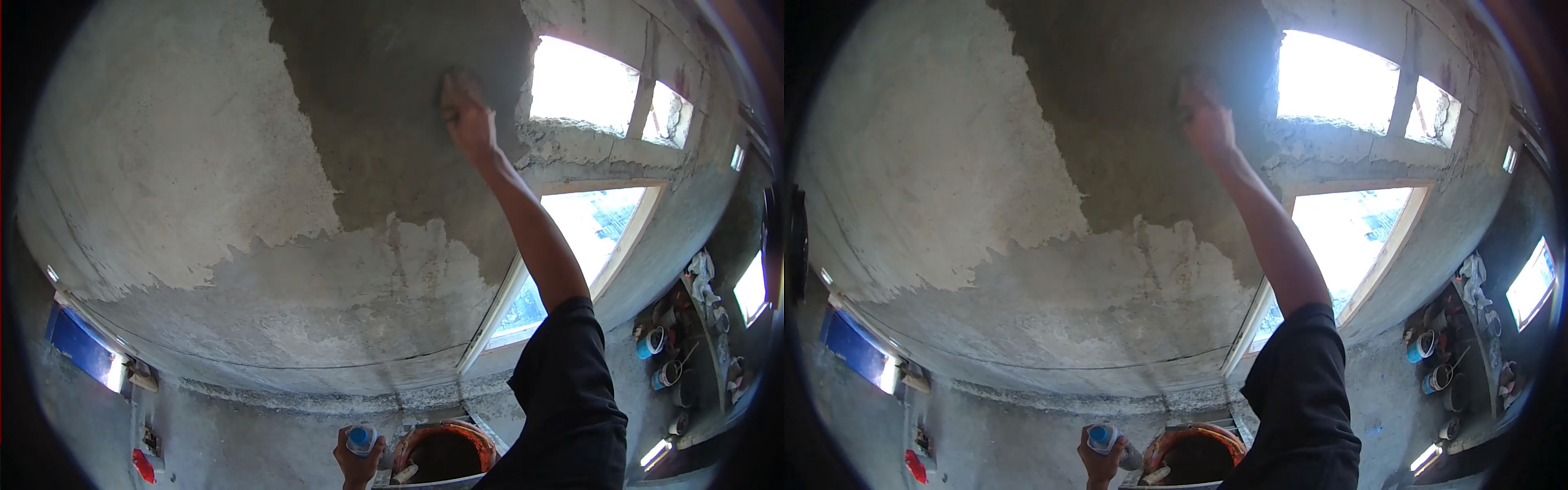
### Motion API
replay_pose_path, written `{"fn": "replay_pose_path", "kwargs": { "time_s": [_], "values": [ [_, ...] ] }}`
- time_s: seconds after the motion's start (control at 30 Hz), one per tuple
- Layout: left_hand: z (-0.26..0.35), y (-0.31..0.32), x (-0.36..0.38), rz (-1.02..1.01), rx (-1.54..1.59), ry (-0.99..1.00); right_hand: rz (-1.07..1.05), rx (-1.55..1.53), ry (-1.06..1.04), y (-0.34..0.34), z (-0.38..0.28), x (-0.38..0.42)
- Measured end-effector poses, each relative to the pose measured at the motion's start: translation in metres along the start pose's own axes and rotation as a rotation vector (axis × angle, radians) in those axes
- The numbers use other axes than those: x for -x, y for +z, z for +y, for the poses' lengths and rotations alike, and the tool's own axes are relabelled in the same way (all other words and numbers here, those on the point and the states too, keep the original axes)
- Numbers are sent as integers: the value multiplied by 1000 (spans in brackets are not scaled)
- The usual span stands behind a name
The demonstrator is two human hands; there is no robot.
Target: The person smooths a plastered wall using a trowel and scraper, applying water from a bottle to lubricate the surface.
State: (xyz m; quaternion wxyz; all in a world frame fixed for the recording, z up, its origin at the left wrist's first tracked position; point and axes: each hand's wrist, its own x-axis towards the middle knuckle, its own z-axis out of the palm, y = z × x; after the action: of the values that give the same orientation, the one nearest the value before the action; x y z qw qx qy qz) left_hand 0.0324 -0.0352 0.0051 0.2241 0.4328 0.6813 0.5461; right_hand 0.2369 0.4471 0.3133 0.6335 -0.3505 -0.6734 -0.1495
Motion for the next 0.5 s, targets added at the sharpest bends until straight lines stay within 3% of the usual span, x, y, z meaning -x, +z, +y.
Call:
{"fn": "replay_pose_path", "kwargs": {
  "time_s": [0.07, 0.2, 0.27, 0.4, 0.47, 0.5],
  "values": [
    [6, 2, 0, -5, -19, -3, -148, 83, -359, 12, 1, 31],
    [6, -1, 0, -27, -17, 1, -163, -68, -143, -7, -15, 33],
    [-2, -3, 1, -19, -10, -8, 234, -74, -54, -8, -3, 5],
    [5, -3, 1, 12, -19, -25, 361, 128, -128, 10, -4, -5],
    [7, -4, 1, 14, -26, -20, -144, -15, -72, 18, -19, 28],
    [6, -3, 2, 21, -33, -12, -148, -12, -77, 14, -29, 40]
  ]
}}
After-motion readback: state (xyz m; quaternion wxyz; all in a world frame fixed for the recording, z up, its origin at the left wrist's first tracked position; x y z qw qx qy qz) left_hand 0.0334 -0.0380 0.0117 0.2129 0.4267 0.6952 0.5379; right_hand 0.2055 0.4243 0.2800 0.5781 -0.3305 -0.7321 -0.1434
